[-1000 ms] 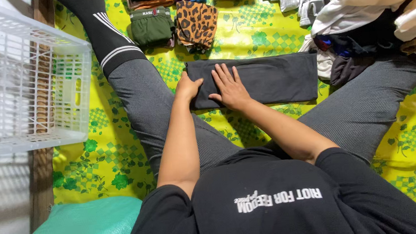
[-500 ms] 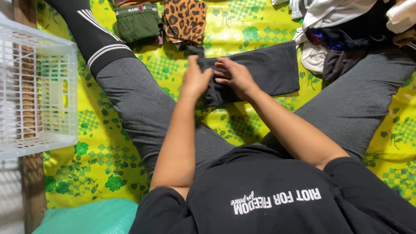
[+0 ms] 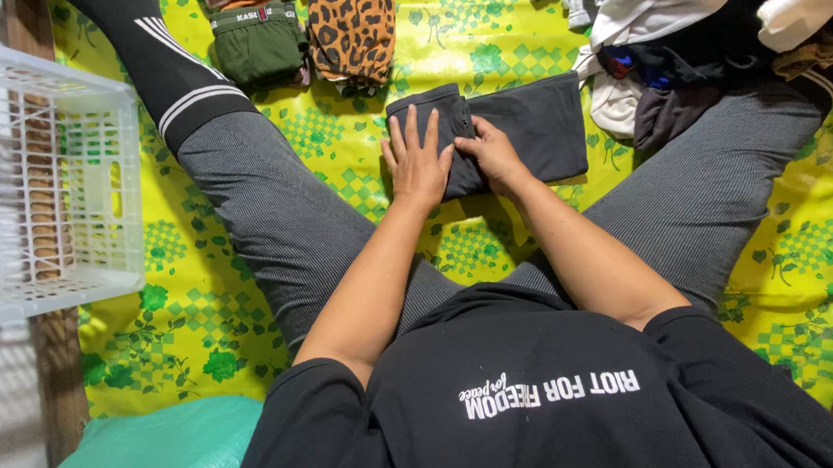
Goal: The person lies on a bed and folds several pieces of clothing one by one, including a striped garment, a leopard-print top, a purple garment, and a dark tank top. Each item is smoothed and folded into a compact shape and placed in a growing pile.
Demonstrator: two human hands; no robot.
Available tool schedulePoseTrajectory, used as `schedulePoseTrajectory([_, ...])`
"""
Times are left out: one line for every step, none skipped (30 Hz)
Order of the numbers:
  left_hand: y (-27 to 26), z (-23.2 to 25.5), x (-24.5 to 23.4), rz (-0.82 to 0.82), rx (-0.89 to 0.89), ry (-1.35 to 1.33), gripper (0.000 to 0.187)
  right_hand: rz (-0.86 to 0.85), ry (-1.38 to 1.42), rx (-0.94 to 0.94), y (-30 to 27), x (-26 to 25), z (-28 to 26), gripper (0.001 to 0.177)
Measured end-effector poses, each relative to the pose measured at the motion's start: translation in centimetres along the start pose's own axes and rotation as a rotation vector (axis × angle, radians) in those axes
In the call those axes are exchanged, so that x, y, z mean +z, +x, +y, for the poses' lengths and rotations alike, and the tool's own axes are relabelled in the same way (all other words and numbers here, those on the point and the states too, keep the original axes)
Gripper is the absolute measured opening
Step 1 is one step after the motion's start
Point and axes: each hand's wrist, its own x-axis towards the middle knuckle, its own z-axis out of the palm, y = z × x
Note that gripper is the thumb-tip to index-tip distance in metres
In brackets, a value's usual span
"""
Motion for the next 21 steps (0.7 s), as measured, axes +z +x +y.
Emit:
schedulePoseTrajectory([-0.1, -0.3, 0.5, -0.023, 0.001, 0.028, 0.072, -0.001, 0.004, -0.003, -0.2, 0.0, 0.0, 0.042])
schedulePoseTrajectory([0.0, -0.5, 0.8, -0.043, 0.007, 0.056, 0.075, 0.001, 0.007, -0.011, -0.1, 0.1, -0.1, 0.043])
schedulePoseTrajectory([0.1, -0.7, 1.1, -0.062, 0.01, 0.092, 0.076, 0.003, 0.01, -0.019, -0.1, 0.1, -0.3, 0.043])
schedulePoseTrajectory([-0.1, -0.7, 1.4, -0.083, 0.012, 0.125, 0.077, 0.008, 0.018, -0.021, -0.3, 0.0, -0.3, 0.044])
schedulePoseTrajectory([-0.3, -0.7, 1.6, -0.103, 0.015, 0.157, 0.077, 0.014, 0.025, -0.023, -0.5, 0.0, -0.2, 0.045])
schedulePoseTrajectory([-0.5, -0.8, 1.7, -0.083, 0.021, 0.15, 0.078, 0.015, 0.031, -0.023, -0.5, 0.1, -0.1, 0.045])
schedulePoseTrajectory([-0.7, -0.9, 1.8, -0.062, 0.028, 0.142, 0.078, 0.023, 0.021, -0.027, -0.5, 0.2, 0.0, 0.045])
schedulePoseTrajectory([-0.7, -1.0, 1.8, -0.04, 0.037, 0.137, 0.078, 0.032, 0.013, -0.034, -0.4, 0.4, 0.2, 0.046])
schedulePoseTrajectory([-0.6, -1.1, 1.8, -0.049, 0.029, 0.132, 0.078, 0.041, 0.005, -0.041, -0.3, 0.4, 0.3, 0.046])
schedulePoseTrajectory([-0.6, -1.2, 1.9, -0.06, 0.024, 0.126, 0.078, 0.048, -0.007, -0.054, -0.2, 0.4, 0.6, 0.046])
schedulePoseTrajectory([-0.5, -1.3, 2.0, -0.072, 0.02, 0.121, 0.078, 0.056, -0.018, -0.067, -0.1, 0.3, 0.9, 0.045])
schedulePoseTrajectory([-0.5, -1.3, 2.3, -0.041, 0.026, 0.109, 0.074, 0.066, -0.029, -0.078, -0.1, 0.1, 1.3, 0.045])
schedulePoseTrajectory([-0.5, -1.4, 2.5, -0.01, 0.033, 0.096, 0.07, 0.046, -0.026, -0.106, -0.1, -0.2, 1.6, 0.045])
schedulePoseTrajectory([-0.5, -1.6, 2.7, 0.021, 0.038, 0.083, 0.067, 0.025, -0.024, -0.134, 0.1, -0.4, 1.9, 0.044])
schedulePoseTrajectory([-0.4, -1.7, 2.9, 0.051, 0.038, 0.06, 0.065, 0.004, -0.022, -0.163, 0.2, -0.7, 2.2, 0.044])
schedulePoseTrajectory([-0.4, -1.9, 3.1, 0.08, 0.036, 0.038, 0.064, -0.001, -0.018, -0.172, 0.4, -0.7, 2.4, 0.043])
schedulePoseTrajectory([-0.4, -2.1, 3.2, 0.109, 0.034, 0.016, 0.063, -0.005, -0.013, -0.182, 0.5, -0.8, 2.6, 0.043])
schedulePoseTrajectory([-0.5, -2.2, 3.3, 0.114, 0.031, 0.013, 0.063, -0.009, -0.01, -0.189, 0.5, -0.9, 2.8, 0.042])
schedulePoseTrajectory([-0.6, -2.3, 3.4, 0.119, 0.028, 0.01, 0.064, 0.008, -0.02, -0.178, 0.4, -0.8, 3.0, 0.043])
schedulePoseTrajectory([-0.5, -2.3, 3.4, 0.128, 0.026, 0.008, 0.065, 0.025, -0.032, -0.171, 0.5, -0.8, 2.9, 0.044])
schedulePoseTrajectory([-0.3, -2.2, 3.3, 0.078, 0.009, 0.027, 0.065, 0.041, -0.043, -0.164, 0.5, -0.7, 2.7, 0.044])
